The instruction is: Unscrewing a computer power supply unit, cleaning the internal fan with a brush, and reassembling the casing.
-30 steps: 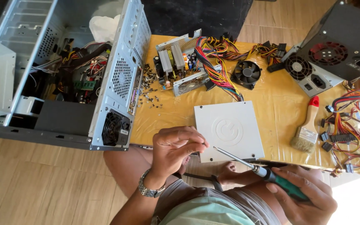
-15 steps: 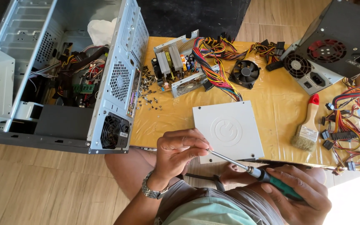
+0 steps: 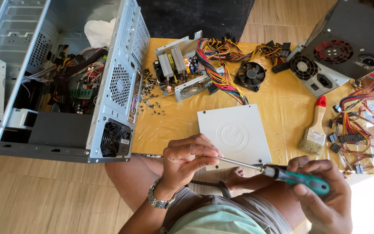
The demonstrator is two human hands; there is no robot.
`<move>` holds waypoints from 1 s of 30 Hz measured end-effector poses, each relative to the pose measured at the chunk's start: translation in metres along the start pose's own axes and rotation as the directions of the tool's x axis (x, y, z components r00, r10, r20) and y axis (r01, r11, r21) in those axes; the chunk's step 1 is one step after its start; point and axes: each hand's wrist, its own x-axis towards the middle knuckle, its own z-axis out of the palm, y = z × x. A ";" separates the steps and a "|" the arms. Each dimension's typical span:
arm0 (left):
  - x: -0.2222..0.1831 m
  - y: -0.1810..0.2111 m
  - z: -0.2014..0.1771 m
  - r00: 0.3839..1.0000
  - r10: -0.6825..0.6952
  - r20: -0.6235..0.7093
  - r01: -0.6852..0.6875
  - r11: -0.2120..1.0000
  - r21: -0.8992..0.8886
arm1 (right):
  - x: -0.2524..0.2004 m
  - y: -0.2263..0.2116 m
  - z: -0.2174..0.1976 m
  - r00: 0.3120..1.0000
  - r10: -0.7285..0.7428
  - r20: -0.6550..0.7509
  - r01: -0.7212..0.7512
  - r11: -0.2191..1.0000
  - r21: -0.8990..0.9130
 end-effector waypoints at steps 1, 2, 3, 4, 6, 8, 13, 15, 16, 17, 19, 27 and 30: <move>0.000 0.000 0.001 1.000 0.001 -0.001 -0.001 1.000 -0.002 | 0.002 0.011 -0.003 1.000 -0.001 0.000 0.001 1.000 -0.003; 0.001 0.000 0.003 1.000 0.028 0.005 -0.028 1.000 -0.001 | 0.004 0.021 -0.007 0.990 -0.077 -0.119 0.083 0.995 0.047; 0.001 0.000 0.004 0.998 0.054 0.013 -0.054 0.999 0.000 | 0.006 0.032 -0.010 0.960 -0.146 -0.241 0.171 0.981 0.087; 0.002 0.001 0.005 0.998 0.055 0.014 -0.055 0.998 -0.003 | 0.007 0.034 -0.006 0.959 -0.148 -0.242 0.173 0.981 0.085; 0.004 0.003 0.009 0.998 0.054 0.021 -0.055 0.996 0.069 | 0.010 0.038 0.002 0.930 -0.199 -0.310 0.236 0.968 0.089; 0.007 0.005 0.010 0.998 0.055 0.038 -0.058 0.995 0.080 | 0.012 0.038 0.005 0.923 -0.223 -0.312 0.252 0.966 0.055; 0.006 0.002 0.009 0.994 0.057 0.096 -0.067 0.993 0.099 | 0.020 0.034 0.008 0.917 -0.241 -0.317 0.253 0.967 -0.004; 0.008 0.003 0.009 0.992 0.041 0.119 -0.067 0.973 0.220 | 0.023 0.028 0.009 0.895 -0.275 -0.350 0.261 0.961 -0.088; 0.011 0.003 0.010 0.992 0.043 0.120 -0.068 0.974 0.215 | 0.030 0.022 0.006 0.894 -0.278 -0.352 0.262 0.961 -0.092; 0.014 0.004 0.011 0.987 0.062 0.146 -0.104 0.947 0.304 | 0.037 0.016 0.003 0.876 -0.333 -0.349 0.291 0.942 -0.170; 0.016 -0.001 0.013 0.981 0.080 0.179 -0.144 0.913 0.382 | 0.053 0.005 -0.007 0.851 -0.392 -0.349 0.318 0.914 -0.253; 0.018 -0.013 0.014 0.913 -0.019 0.407 -0.270 0.718 0.641 | 0.121 -0.037 0.004 0.683 -0.715 0.149 0.568 0.392 -0.724; 0.018 -0.012 0.014 0.912 -0.019 0.409 -0.274 0.714 0.645 | 0.135 -0.038 0.009 0.678 -0.702 0.219 0.613 0.375 -0.695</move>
